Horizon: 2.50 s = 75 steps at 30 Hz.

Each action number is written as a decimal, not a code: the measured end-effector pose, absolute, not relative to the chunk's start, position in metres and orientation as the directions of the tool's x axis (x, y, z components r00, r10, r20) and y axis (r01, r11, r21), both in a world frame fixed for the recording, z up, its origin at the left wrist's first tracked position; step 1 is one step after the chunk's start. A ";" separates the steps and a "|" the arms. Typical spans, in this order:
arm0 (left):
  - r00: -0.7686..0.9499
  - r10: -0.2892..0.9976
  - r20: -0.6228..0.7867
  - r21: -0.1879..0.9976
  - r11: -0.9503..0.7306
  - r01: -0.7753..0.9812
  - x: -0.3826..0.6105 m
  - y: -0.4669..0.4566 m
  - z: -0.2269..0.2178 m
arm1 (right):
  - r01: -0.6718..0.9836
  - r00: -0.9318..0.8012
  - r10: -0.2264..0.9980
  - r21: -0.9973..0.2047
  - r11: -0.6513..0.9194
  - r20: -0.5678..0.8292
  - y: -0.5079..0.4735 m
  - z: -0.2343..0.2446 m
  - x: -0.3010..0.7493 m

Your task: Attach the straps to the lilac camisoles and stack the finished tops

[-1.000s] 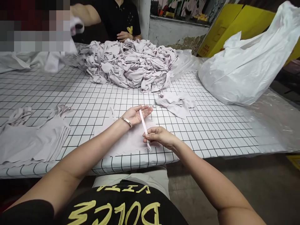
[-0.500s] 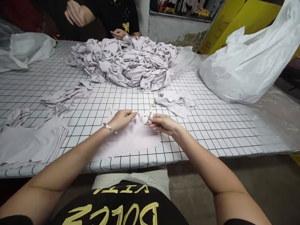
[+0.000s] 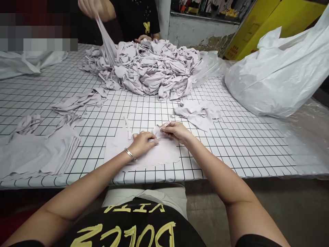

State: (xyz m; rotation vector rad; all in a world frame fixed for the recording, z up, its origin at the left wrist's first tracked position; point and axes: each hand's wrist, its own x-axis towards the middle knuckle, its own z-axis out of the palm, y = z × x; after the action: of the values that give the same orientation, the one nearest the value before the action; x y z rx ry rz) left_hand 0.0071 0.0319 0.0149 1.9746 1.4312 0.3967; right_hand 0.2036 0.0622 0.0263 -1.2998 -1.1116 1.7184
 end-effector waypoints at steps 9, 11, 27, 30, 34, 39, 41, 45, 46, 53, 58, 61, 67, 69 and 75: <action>0.313 0.947 -0.071 0.733 -0.163 0.661 0.011 0.030 0.011 | 0.582 -0.418 0.906 -0.748 0.318 0.060 0.056 0.019 0.205; 0.308 0.949 -0.066 0.741 -0.161 0.652 0.011 0.030 0.010 | 0.618 -0.489 0.859 -0.635 0.463 0.151 0.054 0.019 0.205; 0.304 0.949 -0.087 0.744 -0.141 0.653 0.011 0.032 0.007 | 0.619 -0.579 0.793 -0.530 0.579 0.191 0.047 0.015 0.198; 0.297 0.951 -0.088 0.743 -0.136 0.655 0.011 0.032 0.006 | 0.637 -0.575 0.786 -0.479 0.604 0.226 0.044 0.012 0.195; 0.286 0.954 -0.089 0.745 -0.127 0.655 0.011 0.033 0.005 | 0.670 -0.549 0.785 -0.412 0.618 0.286 0.042 0.009 0.194; 0.282 0.955 -0.086 0.755 -0.122 0.644 0.011 0.033 0.005 | 0.661 -0.513 0.812 -0.474 0.581 0.280 0.042 0.008 0.199; 0.284 0.955 -0.087 0.755 -0.123 0.644 0.011 0.033 0.005 | 0.658 -0.525 0.811 -0.480 0.580 0.259 0.042 0.008 0.199; 0.292 0.953 -0.086 0.752 -0.130 0.646 0.011 0.032 0.006 | 0.661 -0.535 0.809 -0.475 0.581 0.245 0.040 0.008 0.196; 0.294 0.952 -0.085 0.751 -0.133 0.646 0.010 0.032 0.006 | 0.657 -0.537 0.806 -0.475 0.585 0.250 0.040 0.008 0.195; 0.303 0.948 -0.098 0.721 -0.142 0.678 0.012 0.038 0.000 | 0.619 -0.517 0.821 -0.557 0.553 0.241 0.042 0.005 0.187; 0.345 0.937 -0.061 0.580 -0.248 0.776 0.009 0.028 0.010 | 0.439 -0.289 0.957 -0.888 0.139 0.006 0.040 0.007 0.178; 0.465 0.873 0.144 0.400 -0.481 0.780 0.000 0.002 0.013 | 0.146 -0.201 0.949 -0.965 -0.216 -0.243 0.043 0.015 0.177; 0.837 0.545 0.040 0.395 -0.778 0.488 -0.020 -0.035 -0.002 | -0.262 -0.203 0.807 -0.763 -0.590 -0.554 0.096 0.038 0.179; 0.846 0.530 0.052 0.400 -0.787 0.469 -0.023 -0.035 -0.005 | -0.263 -0.132 0.817 -0.775 -0.575 -0.561 0.120 0.039 0.176; 0.861 0.506 0.039 0.413 -0.793 0.448 -0.019 -0.031 0.001 | 0.020 -0.012 0.870 -0.870 -0.493 -0.493 0.163 0.035 0.168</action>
State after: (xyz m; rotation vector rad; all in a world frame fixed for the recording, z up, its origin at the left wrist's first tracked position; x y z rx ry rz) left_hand -0.0190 -0.0308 0.0008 2.6397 0.7066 0.2063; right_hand 0.1676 0.1625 0.0347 -1.5839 -0.9451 1.5847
